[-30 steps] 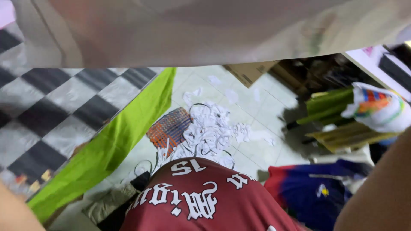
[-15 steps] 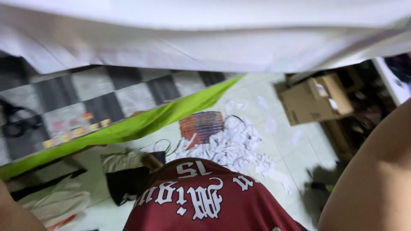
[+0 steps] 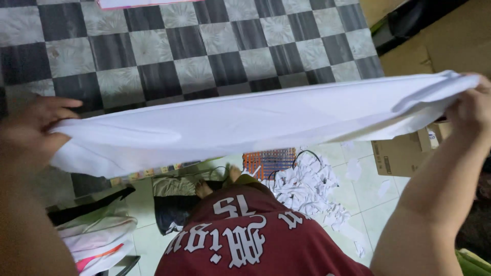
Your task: Cutting out garment patterns from a sheet of printed fabric using scissors on a work table.
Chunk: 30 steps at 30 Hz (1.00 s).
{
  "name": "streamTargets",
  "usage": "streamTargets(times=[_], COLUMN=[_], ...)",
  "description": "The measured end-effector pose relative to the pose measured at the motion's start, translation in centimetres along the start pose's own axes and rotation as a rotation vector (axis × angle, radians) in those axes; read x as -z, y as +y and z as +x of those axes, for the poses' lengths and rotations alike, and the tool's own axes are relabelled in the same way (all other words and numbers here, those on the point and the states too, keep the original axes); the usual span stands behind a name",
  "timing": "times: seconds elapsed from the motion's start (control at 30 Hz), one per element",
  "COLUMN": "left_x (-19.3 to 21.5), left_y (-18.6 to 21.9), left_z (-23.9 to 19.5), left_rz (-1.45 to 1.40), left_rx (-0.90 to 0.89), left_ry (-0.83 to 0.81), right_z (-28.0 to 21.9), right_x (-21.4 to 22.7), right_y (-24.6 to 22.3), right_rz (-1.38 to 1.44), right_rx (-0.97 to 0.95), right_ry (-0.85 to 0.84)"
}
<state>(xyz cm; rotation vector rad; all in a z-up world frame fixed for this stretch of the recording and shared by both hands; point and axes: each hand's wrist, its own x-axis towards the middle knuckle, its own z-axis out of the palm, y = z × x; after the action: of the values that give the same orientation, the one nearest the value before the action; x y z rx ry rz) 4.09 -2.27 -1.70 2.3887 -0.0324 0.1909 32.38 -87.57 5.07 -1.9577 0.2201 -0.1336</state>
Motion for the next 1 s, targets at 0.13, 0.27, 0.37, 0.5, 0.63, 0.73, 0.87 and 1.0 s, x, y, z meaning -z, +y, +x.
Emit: streamTargets(times=[0.13,0.27,0.37,0.5,0.63,0.73,0.87,1.0], left_x=[-4.1,-10.4,-13.3,-15.6,-15.5,-15.6,-15.1,-16.5], left_y=[0.3,-6.0,-8.2,-9.3,-6.8,-7.3,-6.6,-9.9], left_z=[4.3,7.8,10.9,14.2,17.6,18.9,20.7,20.6], left_rz=[-0.122,0.024,0.084,0.138,0.29,0.346,0.263,0.429], left_rx=[0.392,0.527,0.629,0.688,0.719,0.719,0.721,0.599], left_ry=[-0.075,-0.065,-0.065,-0.009,0.016,0.002,0.005,-0.032], right_z=[4.8,12.0,13.7,16.4,20.1,23.1,24.2,24.6], right_x=[-9.0,-13.4,-19.4,-23.5,-26.2,-27.4,-28.6,-28.7], right_y=[5.7,13.7,13.1,11.6,12.5,13.7,13.5,14.5], right_rz=[-0.082,-0.209,-0.215,-0.396,-0.514,-0.609,-0.665,-0.704], right_rx=[-0.008,0.098,-0.022,-0.098,-0.011,0.018,0.01,0.251], right_ry=[-0.07,-0.264,-0.173,-0.223,-0.263,-0.317,-0.283,-0.28])
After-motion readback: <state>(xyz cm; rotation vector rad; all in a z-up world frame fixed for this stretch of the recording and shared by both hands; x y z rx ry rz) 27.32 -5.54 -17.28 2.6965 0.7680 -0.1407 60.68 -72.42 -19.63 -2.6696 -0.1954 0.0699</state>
